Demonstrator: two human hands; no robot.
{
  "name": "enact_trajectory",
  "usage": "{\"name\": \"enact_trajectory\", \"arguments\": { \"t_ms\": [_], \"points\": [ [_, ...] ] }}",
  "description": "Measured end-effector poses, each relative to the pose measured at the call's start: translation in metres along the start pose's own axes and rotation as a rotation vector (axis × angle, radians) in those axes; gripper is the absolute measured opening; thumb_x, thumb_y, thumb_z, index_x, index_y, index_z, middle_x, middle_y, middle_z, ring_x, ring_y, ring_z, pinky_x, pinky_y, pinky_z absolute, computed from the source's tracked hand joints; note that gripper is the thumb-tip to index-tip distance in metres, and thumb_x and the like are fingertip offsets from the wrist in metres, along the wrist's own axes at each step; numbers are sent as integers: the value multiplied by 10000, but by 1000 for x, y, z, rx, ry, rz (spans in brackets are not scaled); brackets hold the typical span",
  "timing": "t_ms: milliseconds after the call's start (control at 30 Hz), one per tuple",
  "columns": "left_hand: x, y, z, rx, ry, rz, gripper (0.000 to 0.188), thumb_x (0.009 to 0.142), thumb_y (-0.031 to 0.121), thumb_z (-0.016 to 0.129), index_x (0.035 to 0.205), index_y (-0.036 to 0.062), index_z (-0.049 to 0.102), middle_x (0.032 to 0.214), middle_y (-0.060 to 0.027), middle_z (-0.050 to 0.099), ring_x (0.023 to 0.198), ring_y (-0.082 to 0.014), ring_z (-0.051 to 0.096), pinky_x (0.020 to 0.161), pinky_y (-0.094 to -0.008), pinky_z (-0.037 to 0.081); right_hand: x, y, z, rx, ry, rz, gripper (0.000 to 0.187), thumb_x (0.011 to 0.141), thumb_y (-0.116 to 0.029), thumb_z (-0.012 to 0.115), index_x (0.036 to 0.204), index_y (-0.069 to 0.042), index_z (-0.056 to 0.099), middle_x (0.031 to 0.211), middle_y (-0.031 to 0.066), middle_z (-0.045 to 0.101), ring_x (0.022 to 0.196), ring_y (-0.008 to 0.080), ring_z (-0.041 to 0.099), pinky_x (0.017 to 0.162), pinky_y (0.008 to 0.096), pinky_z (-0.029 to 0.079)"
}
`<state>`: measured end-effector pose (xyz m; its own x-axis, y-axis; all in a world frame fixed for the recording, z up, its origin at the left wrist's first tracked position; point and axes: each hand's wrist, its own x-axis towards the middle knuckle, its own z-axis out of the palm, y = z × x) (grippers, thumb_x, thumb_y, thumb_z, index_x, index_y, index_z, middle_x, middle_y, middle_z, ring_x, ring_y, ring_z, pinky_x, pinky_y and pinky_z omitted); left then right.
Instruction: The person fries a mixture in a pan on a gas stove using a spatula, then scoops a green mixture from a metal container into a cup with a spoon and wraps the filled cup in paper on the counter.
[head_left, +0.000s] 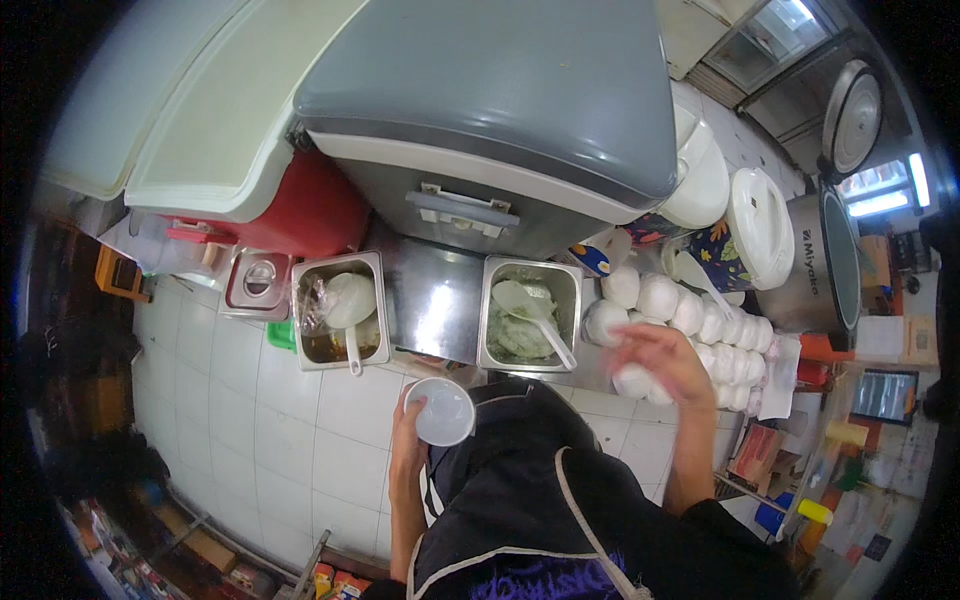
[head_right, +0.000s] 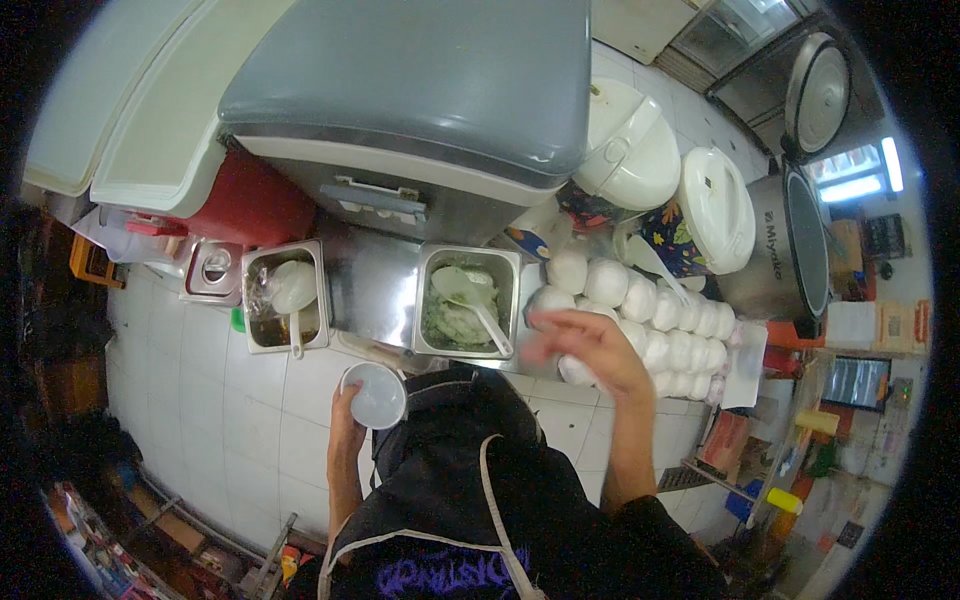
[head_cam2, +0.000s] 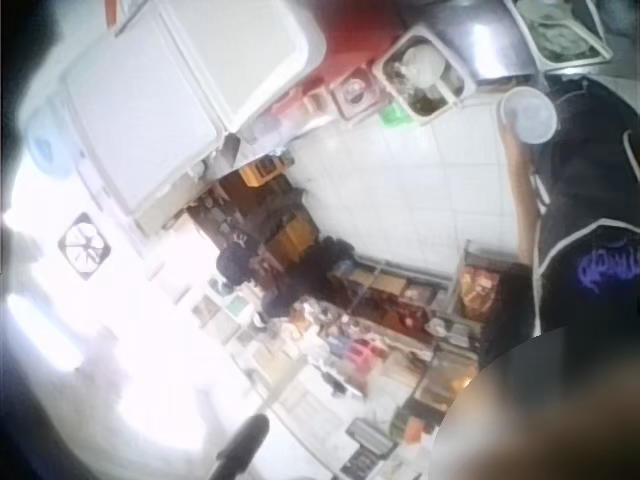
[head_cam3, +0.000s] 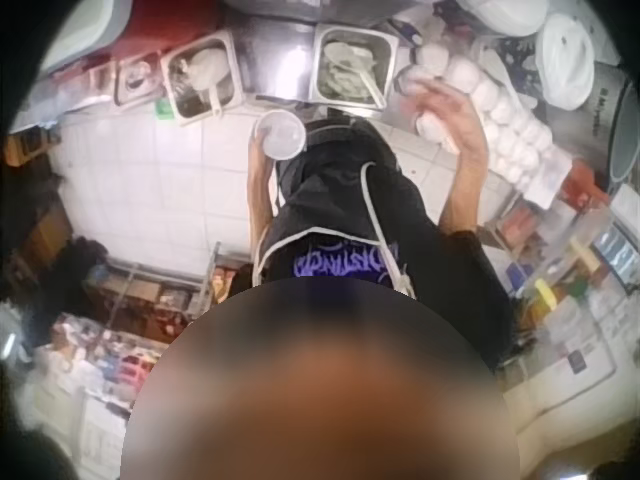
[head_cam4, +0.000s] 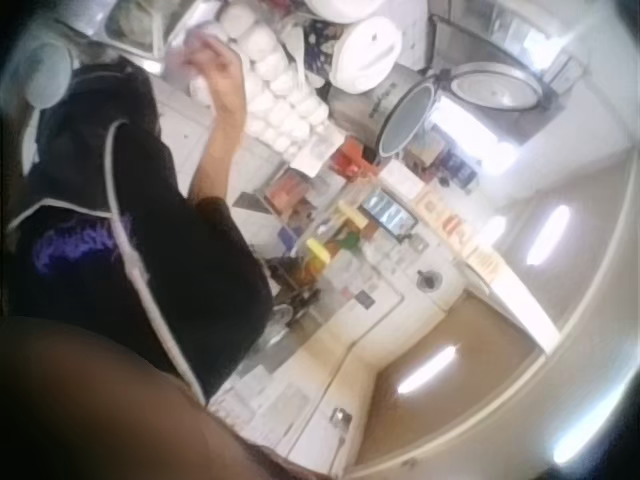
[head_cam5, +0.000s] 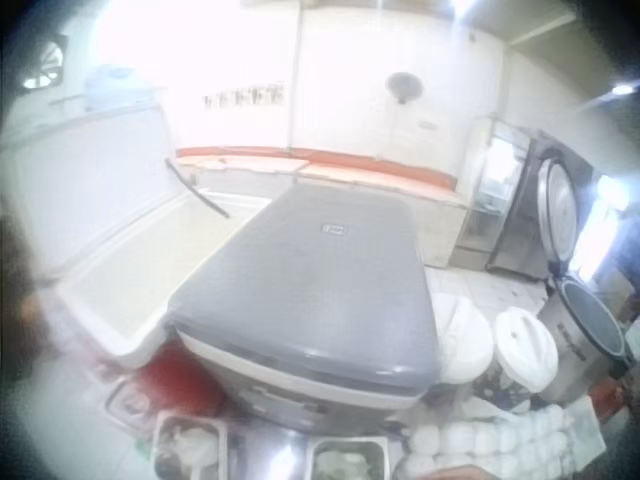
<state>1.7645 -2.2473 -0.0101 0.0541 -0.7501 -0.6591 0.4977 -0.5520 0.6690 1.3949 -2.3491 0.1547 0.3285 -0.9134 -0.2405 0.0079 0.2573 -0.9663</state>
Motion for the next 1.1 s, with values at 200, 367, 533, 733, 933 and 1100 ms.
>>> {"name": "enact_trajectory", "arguments": {
  "t_ms": [200,367,533,733,933,1100],
  "points": [
    [21,35,38,331,-181,-23,545,1110,413,448,1404,-27,578,1333,-161,636,1198,-225,616,1047,-333,457,41,52,61,-1214,229,307,385,941,-356,702,973,28,692,867,186,699,847,339,706,688,466,552],
    [24,37,73,562,-273,91,593,1110,412,446,1506,-28,476,1467,-183,567,1350,-229,521,1140,-321,368,63,84,64,-1470,158,109,310,886,-332,735,821,-30,712,955,189,682,907,370,689,762,479,552],
    [24,37,83,563,-318,148,594,1104,380,460,1555,-3,409,1501,-172,546,1380,-219,498,1155,-322,350,93,85,38,-1395,-61,185,274,846,-249,722,976,-8,705,982,199,692,914,362,686,770,472,552],
    [24,32,93,563,-280,150,563,1102,363,462,1584,81,390,1497,-170,558,1352,-231,535,1133,-328,377,113,56,12,-955,-88,352,357,843,-220,693,1117,10,688,996,218,707,959,377,678,840,485,528],
    [15,31,99,586,-193,175,558,1098,349,477,1585,93,385,1436,-201,607,1268,-214,588,1093,-339,416,61,-25,14,-1434,-203,310,322,909,-183,646,1180,-21,705,1040,210,716,989,383,682,864,511,525],
    [11,34,104,606,-194,177,543,1098,347,480,1569,85,412,1393,-212,637,1268,-213,586,1093,-335,412,64,12,45,-1611,-298,329,240,923,-224,659,1032,-19,718,919,196,716,822,380,710,726,504,554]
  ]
}}
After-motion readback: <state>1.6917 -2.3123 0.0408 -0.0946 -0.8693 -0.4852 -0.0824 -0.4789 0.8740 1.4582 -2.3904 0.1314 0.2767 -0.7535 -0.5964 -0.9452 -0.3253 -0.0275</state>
